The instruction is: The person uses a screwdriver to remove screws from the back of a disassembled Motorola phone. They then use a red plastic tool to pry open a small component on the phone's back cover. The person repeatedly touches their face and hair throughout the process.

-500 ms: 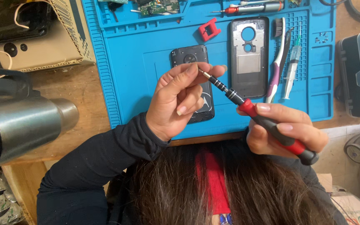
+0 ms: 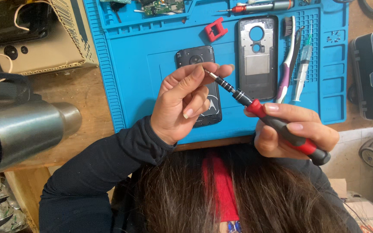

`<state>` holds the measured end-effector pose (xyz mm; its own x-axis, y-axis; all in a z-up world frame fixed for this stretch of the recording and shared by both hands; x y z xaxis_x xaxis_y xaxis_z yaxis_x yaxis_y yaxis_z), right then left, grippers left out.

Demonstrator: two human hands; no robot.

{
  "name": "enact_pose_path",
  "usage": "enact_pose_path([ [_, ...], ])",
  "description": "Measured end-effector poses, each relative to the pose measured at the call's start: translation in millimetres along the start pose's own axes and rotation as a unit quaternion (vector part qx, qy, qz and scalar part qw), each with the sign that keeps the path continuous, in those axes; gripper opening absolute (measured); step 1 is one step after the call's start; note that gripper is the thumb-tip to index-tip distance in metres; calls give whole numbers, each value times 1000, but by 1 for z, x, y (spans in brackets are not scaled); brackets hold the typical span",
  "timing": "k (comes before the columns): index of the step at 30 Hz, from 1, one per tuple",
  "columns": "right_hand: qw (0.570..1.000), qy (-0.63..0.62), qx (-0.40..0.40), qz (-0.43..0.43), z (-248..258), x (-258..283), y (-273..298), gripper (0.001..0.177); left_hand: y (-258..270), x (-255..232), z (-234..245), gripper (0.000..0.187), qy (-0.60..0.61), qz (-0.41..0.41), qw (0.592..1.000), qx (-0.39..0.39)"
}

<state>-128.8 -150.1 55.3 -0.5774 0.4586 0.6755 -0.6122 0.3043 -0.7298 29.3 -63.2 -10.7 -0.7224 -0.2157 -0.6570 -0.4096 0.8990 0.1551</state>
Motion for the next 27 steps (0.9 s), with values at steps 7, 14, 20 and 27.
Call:
enact_pose_path([
  [7, 981, -44, -152, 116, 0, -5, -5, 24, 6, 7, -8, 32, -98, -10, 995, 15],
  [14, 933, 62, -270, 228, 12, -1, 0, 27, -5, -6, 15, 23, -102, -48, 992, -59],
  [20, 991, -131, -36, 9, 45, -6, 53, 61, -12, -25, 32, 21, -137, -96, 976, -138],
  [27, 799, -405, 102, -433, 10, -33, 49, 47, -15, -29, 40, 28, -168, -136, 962, -168],
])
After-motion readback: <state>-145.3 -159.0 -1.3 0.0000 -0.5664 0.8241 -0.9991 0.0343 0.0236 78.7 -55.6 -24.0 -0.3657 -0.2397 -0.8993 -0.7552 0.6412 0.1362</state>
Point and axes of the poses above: each hand's wrist, its own y-axis away from the middle knuckle, its own z-axis out of the back of the hand, x = y × z, the point moved 7 cm from there along -y, towards the middle knuckle, and after that the axes turned 15 degrees about -y, right-handed, at the moved point
